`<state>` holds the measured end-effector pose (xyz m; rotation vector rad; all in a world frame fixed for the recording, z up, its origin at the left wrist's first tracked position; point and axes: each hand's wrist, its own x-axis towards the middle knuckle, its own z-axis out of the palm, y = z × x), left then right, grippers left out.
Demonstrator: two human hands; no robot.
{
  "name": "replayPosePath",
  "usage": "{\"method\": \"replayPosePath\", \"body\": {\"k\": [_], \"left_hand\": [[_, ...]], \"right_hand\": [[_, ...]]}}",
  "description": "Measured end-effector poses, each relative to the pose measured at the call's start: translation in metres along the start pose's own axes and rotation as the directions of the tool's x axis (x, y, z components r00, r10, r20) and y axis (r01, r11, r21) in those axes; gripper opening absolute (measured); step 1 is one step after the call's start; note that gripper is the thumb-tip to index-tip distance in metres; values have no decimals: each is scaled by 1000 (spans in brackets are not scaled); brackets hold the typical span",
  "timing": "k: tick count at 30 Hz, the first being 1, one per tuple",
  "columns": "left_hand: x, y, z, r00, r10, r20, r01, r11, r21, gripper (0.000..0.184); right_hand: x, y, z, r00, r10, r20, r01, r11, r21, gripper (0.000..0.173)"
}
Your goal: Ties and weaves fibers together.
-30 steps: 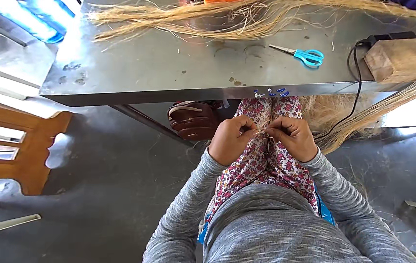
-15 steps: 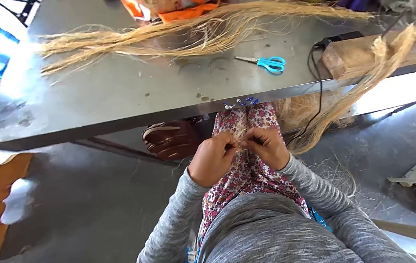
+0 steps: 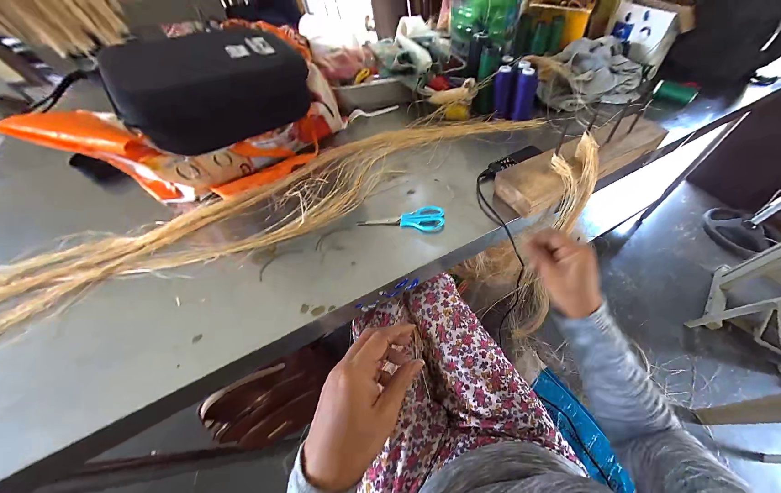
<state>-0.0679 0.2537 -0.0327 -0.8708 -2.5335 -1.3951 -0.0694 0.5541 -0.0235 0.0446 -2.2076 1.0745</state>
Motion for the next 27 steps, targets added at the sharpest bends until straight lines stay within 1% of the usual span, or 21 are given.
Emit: {"method": "replayPosePath", "body": {"k": [2,4,6,7,10,13,17,20,21,23,25,27], "left_hand": [[-1,-1,-4,1000,27,10,-27,999,-41,34],[-3,-2,-5,999,23,25,-21,997,-75,33],[-5,-5,-5,999,19,28,-17,996,-91,33],[-5,-8,-6,999,22,32,-19,996,-92,32],[-11,-15,-8,999,-4,31,6,998,-64,30],[-19,-22,-15,996,-80,31,81,996,-30,29],[-27,-36,-23,993,-112,22,113,993,-37,29],[-29,-36,-29,982,-172,79,176,983,-54,28],[-29,-39,-28,983,-169,71,172,984,-51,29],[-32,-46,-23,988,-149,35,150,988,-36,29],[-33,-48,-21,988,-152,35,154,987,-41,29],[-35,-51,-19,987,-157,44,159,987,-40,30]], "right_hand": [[42,22,-37,981,150,-123,-161,983,-84,24],[86,48,-58,946,272,-175,-293,950,-108,27],[122,72,-65,921,350,-170,-372,919,-127,27],[136,80,-63,914,365,-179,-391,910,-139,27],[166,86,-57,885,428,-186,-457,874,-163,27],[180,87,-51,870,452,-200,-485,858,-172,27],[187,92,-46,859,469,-206,-506,839,-201,28],[189,95,-45,843,490,-224,-530,828,-182,26],[191,96,-45,843,490,-223,-531,824,-195,26],[193,97,-44,857,475,-202,-515,806,-292,26],[192,93,-42,869,471,-153,-486,752,-446,25],[186,87,-38,875,466,-130,-457,710,-536,24]]}}
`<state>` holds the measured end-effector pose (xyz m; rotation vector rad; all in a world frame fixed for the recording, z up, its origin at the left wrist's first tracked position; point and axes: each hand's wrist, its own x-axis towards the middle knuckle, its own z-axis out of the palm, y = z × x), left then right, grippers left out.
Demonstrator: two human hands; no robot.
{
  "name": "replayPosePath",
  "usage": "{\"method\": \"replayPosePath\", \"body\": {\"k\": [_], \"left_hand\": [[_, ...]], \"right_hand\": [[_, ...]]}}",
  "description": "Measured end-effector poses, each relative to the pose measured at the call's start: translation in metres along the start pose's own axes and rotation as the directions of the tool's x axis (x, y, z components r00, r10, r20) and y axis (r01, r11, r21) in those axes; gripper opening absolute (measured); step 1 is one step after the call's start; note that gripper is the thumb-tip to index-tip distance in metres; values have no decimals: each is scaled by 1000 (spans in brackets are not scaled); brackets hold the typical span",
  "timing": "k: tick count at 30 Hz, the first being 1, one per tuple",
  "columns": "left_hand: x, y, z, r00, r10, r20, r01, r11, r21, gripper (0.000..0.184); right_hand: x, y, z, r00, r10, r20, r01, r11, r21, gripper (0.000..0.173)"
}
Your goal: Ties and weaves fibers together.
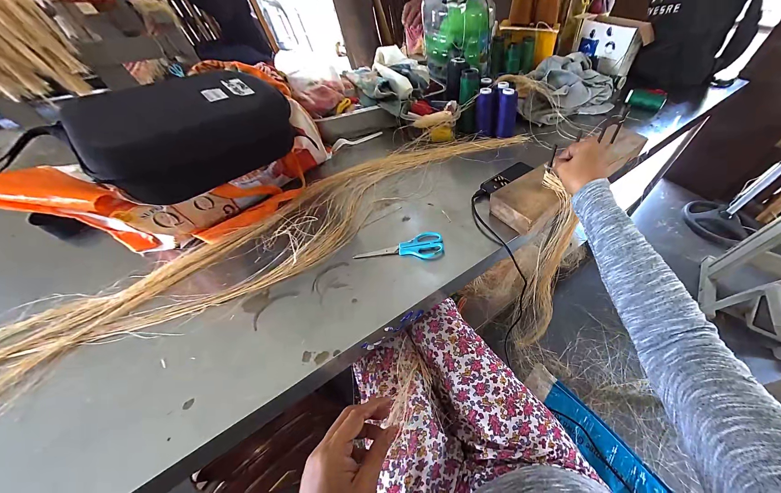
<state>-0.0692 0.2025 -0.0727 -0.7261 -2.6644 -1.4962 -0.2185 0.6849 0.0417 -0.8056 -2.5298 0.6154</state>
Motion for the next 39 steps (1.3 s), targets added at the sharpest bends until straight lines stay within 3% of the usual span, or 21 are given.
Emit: {"method": "replayPosePath", "body": {"k": [4,9,12,15,20,25,28,31,33,37,39], "left_hand": [[-6,-1,0,999,-32,8,31,999,38,29],[-20,-5,-11,997,-72,-5,72,997,15,27],[-34,-9,-19,993,-121,-14,121,992,-23,27],[-46,-13,-31,986,-166,-26,164,985,-58,26],[-60,-19,-53,980,-187,-74,182,981,-67,26],[-68,-10,-63,966,-210,-154,209,978,-24,29],[-72,-7,-62,954,-221,-203,223,975,-13,29],[-74,1,-61,945,-232,-228,240,971,4,27],[-75,7,-58,942,-223,-251,235,972,17,25],[-71,6,-37,943,-145,-299,169,984,56,18],[-64,2,-20,940,-112,-323,159,980,122,16]], "right_hand": [[-21,15,-2,998,-51,-26,52,998,24,24],[-58,77,-17,997,-75,19,71,986,150,27],[-88,143,-28,996,-11,83,1,992,128,28],[-124,230,-32,976,160,149,-178,976,123,28],[-199,372,-32,804,538,255,-554,832,-9,33],[-272,442,-7,644,740,195,-718,672,-182,34],[-304,472,32,600,732,322,-613,680,-402,37],[-318,490,81,424,767,481,-295,619,-728,56],[-319,488,104,357,779,515,-185,600,-778,61],[-295,461,114,411,710,572,-151,672,-725,64],[-276,419,99,467,679,566,-192,703,-685,62]]}}
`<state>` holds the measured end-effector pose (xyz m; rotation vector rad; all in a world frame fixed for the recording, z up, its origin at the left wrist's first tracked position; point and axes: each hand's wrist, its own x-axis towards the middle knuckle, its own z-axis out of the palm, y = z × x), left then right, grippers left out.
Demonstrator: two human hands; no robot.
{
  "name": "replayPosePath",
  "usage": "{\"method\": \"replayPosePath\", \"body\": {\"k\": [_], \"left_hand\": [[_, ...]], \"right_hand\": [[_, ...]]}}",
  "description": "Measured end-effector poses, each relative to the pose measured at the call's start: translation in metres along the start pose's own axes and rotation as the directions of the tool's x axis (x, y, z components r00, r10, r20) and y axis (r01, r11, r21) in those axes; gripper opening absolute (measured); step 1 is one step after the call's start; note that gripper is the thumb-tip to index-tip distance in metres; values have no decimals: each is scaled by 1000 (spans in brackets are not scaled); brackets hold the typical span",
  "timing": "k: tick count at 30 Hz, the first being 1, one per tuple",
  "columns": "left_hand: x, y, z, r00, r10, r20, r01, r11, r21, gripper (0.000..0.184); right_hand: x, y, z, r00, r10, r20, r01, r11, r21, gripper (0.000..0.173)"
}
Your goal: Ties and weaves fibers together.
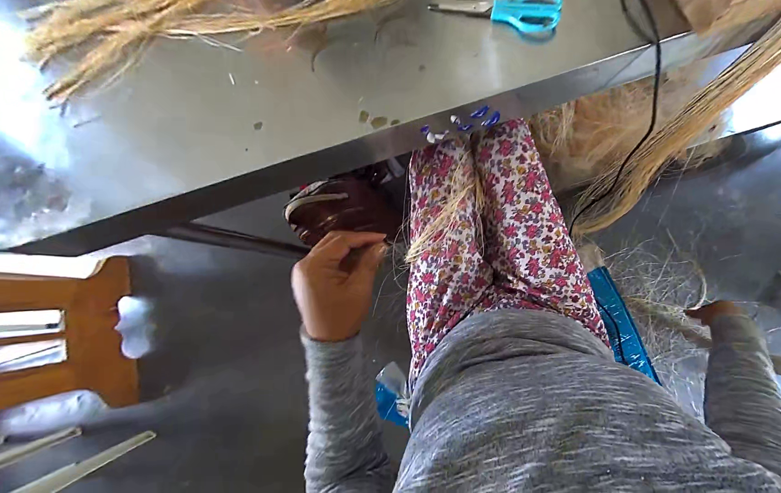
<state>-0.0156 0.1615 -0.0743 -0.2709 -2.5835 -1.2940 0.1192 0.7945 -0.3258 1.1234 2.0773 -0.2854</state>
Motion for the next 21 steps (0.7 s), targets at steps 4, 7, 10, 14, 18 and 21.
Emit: {"method": "replayPosePath", "body": {"k": [4,7,10,14,18,21], "left_hand": [[17,-3,51,997,-68,-31,71,993,94,30],[38,3,92,991,-132,18,127,977,172,66],[58,3,131,994,-94,53,69,931,359,81],[74,-15,141,999,-19,30,4,903,430,28],[61,-34,112,992,124,2,-124,990,69,22],[39,-40,93,998,28,-50,-36,982,-183,22]], "right_hand": [[-81,-63,-75,982,-160,-98,168,982,84,54],[-127,-107,-105,929,-318,-191,337,939,71,49],[-164,-138,-118,828,-473,-300,496,868,1,40],[-194,-159,-118,683,-640,-352,680,733,-11,30],[-224,-182,-108,364,-751,-551,921,380,89,24],[-248,-221,-94,153,-763,-628,969,-7,245,25]]}}
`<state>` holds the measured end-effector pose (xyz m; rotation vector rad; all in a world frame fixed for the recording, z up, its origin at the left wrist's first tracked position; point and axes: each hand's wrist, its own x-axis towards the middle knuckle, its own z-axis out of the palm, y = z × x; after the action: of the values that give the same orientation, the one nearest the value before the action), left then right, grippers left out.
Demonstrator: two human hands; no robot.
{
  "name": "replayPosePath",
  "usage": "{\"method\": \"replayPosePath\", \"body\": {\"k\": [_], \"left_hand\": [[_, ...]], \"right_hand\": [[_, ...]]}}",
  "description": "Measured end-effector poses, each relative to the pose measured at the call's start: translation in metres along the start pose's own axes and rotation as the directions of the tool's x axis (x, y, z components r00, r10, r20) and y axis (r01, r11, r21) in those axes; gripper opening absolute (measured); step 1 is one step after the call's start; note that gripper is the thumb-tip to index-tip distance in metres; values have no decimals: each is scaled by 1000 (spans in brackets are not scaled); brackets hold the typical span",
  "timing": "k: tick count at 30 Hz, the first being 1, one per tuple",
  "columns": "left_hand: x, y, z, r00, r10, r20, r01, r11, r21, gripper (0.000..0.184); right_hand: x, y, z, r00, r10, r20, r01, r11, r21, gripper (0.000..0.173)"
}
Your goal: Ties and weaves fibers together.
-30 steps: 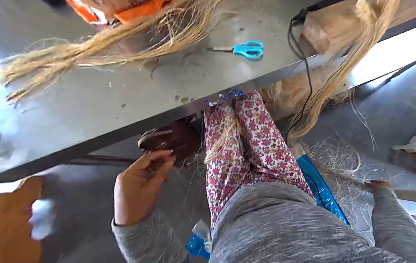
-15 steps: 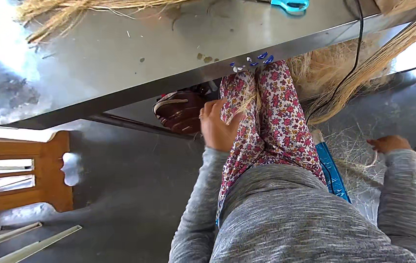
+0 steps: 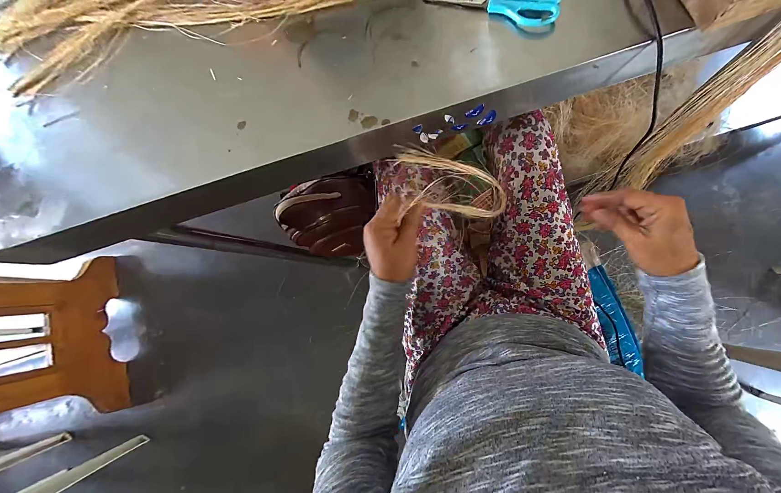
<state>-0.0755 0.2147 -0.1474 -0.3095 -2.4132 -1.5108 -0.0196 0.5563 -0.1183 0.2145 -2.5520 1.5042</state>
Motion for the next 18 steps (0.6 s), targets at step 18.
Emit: {"method": "replayPosePath", "body": {"k": [18], "left_hand": [[-65,41,-8,893,-60,446,67,998,1,64]], "right_hand": [[-2,-22,50,986,165,-16,-101,675,731,44]]}}
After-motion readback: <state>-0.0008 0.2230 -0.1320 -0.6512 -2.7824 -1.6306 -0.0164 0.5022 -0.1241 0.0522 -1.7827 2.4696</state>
